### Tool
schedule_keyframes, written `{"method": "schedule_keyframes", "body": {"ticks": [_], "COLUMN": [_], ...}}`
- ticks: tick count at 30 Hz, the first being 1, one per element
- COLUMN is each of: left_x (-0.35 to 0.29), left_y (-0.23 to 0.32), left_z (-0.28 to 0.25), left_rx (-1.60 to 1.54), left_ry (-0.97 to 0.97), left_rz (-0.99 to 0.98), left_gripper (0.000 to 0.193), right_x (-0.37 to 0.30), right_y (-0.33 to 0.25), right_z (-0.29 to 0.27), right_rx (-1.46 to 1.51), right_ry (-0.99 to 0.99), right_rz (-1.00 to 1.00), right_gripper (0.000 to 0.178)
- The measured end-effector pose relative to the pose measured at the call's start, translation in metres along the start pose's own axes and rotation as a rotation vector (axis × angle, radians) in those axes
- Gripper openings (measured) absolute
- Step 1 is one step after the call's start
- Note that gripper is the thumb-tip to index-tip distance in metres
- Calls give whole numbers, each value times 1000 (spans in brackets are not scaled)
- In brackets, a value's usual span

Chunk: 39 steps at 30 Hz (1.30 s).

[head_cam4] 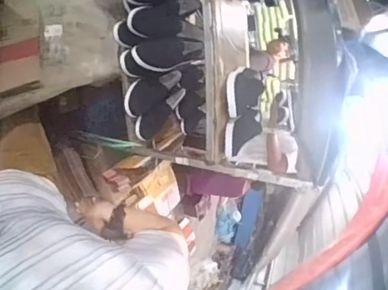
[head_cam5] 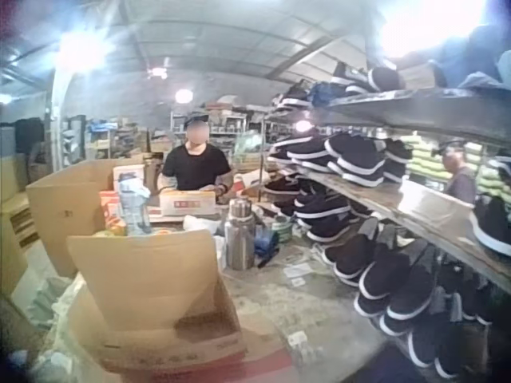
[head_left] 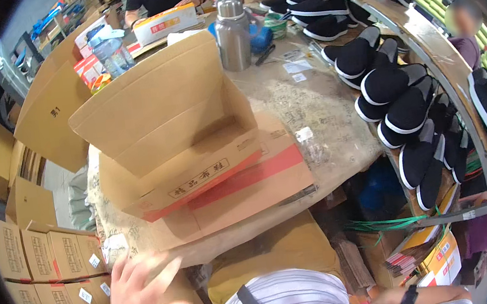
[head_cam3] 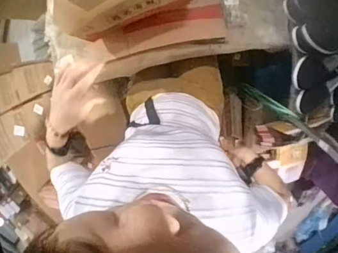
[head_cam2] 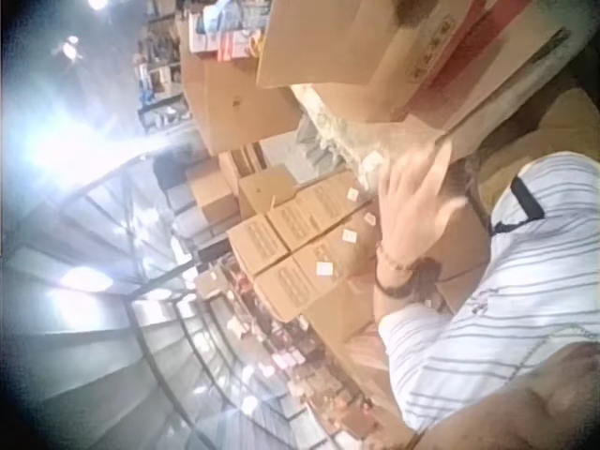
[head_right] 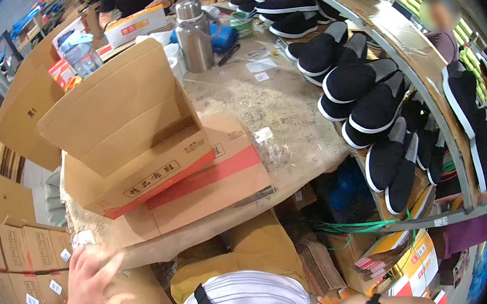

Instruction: The recorder is packing pairs of shoes into individual shoe boxes and then organizing those boxes into larger shipping containers.

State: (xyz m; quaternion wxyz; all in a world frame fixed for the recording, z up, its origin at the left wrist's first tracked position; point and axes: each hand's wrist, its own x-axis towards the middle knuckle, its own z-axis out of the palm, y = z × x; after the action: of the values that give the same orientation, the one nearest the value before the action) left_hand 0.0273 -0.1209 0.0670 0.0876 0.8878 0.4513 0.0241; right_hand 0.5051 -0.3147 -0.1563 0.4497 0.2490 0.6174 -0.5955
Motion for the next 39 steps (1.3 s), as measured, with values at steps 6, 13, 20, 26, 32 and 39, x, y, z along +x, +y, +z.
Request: {"method": "schedule_keyframes", "body": {"ticks": [6,13,20,26,32,39], "left_x": [-109,-170,-209,-228,-234,-242], "left_y": [6,21,14,-4,-30,-45], "left_z": [2,51,79,95,115,131], "left_rx": [-213,-367,-412,-423,-425,-437], "left_ry": [-432,-971,-1115,-1197,-1272,-1379], "left_rz": [-359,-706,-693,-641,-541,-428], "left_gripper": [89,80,75,72,68,64], "right_x": [13,40,52,53,46,35], "right_y": [7,8,2,-1,2,9], "right_z": [-3,-35,-44,-58,-66,-59], "right_rx": [-67,-146,-132,-114,-71,-15], "right_ry": [-119,-202,-186,-116,-22,64], "right_rz": [-113,-223,-284,-314,-319,-331], "right_gripper": [62,62,62,63,63,63]}}
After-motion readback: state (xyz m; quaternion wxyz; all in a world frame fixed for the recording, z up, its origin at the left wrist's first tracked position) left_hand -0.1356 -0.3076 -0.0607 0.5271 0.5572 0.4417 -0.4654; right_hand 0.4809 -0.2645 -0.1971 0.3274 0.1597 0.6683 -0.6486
